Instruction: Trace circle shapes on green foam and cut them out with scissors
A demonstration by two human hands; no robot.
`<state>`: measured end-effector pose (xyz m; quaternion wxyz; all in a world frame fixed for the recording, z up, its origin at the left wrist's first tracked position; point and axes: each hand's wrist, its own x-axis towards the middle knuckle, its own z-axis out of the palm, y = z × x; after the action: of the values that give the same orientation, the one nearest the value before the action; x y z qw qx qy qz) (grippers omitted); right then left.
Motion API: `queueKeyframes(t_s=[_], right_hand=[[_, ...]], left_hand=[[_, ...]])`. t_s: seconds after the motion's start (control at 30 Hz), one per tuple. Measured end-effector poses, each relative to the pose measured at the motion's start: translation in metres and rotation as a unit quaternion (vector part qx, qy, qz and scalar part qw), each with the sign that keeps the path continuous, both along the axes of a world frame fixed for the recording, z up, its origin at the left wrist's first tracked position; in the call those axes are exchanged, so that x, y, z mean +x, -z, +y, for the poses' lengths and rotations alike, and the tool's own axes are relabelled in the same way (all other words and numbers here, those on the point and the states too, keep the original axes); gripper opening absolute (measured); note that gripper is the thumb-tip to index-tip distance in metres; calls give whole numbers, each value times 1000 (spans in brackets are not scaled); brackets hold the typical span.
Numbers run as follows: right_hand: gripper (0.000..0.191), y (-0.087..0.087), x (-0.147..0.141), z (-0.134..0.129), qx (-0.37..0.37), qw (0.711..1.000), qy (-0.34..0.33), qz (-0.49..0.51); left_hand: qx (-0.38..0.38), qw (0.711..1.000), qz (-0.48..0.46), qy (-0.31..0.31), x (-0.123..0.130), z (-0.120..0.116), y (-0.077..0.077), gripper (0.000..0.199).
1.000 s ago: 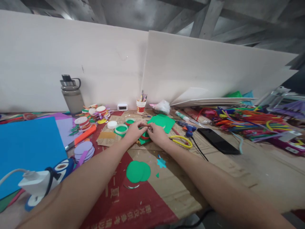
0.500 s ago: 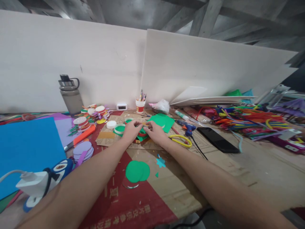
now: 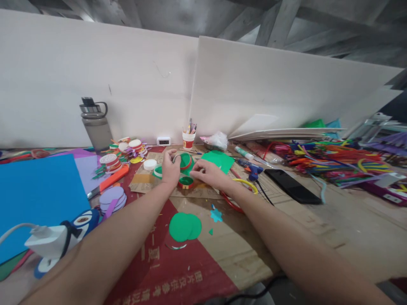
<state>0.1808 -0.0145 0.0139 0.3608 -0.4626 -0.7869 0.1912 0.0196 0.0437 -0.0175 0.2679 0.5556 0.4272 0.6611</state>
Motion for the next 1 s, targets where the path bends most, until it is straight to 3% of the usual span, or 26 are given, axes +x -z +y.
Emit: queueKeyframes(t_s=[0.1, 0.2, 0.3, 0.37, 0.43, 0.57, 0.67, 0.77, 0.87, 1.0], right_hand=[[18, -1, 3, -3, 32, 992, -77, -95], [17, 3, 4, -4, 62, 979, -92, -170], [2, 5, 3, 0, 60, 981, -91, -160], [4, 5, 4, 4, 71, 990, -52, -113], [4, 3, 8, 8, 80, 994, 37, -65], [4, 1, 15, 13, 75, 979, 190, 2], [5, 2, 14, 12, 153, 965, 202, 64], [3, 6, 8, 9, 222, 960, 160, 63], [5, 12, 3, 6, 226, 967, 121, -8], [9, 16, 3, 5, 201, 969, 131, -54]], left_hand=[[6, 1000, -6, -23, -1, 1, 0, 18], [16, 999, -3, -31, -1, 0, -1, 19], [20, 999, -6, -36, -1, -1, -3, 18], [18, 999, -14, -46, -2, -1, -5, 19], [11, 998, -24, -59, -3, -1, -7, 20], [-21, 997, -42, -54, -3, -2, -8, 19], [-58, 997, -48, -7, 1, -5, -6, 19], [-102, 991, -51, 77, 7, -8, -3, 22], [-133, 974, -66, 171, 11, -11, -2, 25], [-146, 949, -117, 254, 13, -16, -8, 26]])
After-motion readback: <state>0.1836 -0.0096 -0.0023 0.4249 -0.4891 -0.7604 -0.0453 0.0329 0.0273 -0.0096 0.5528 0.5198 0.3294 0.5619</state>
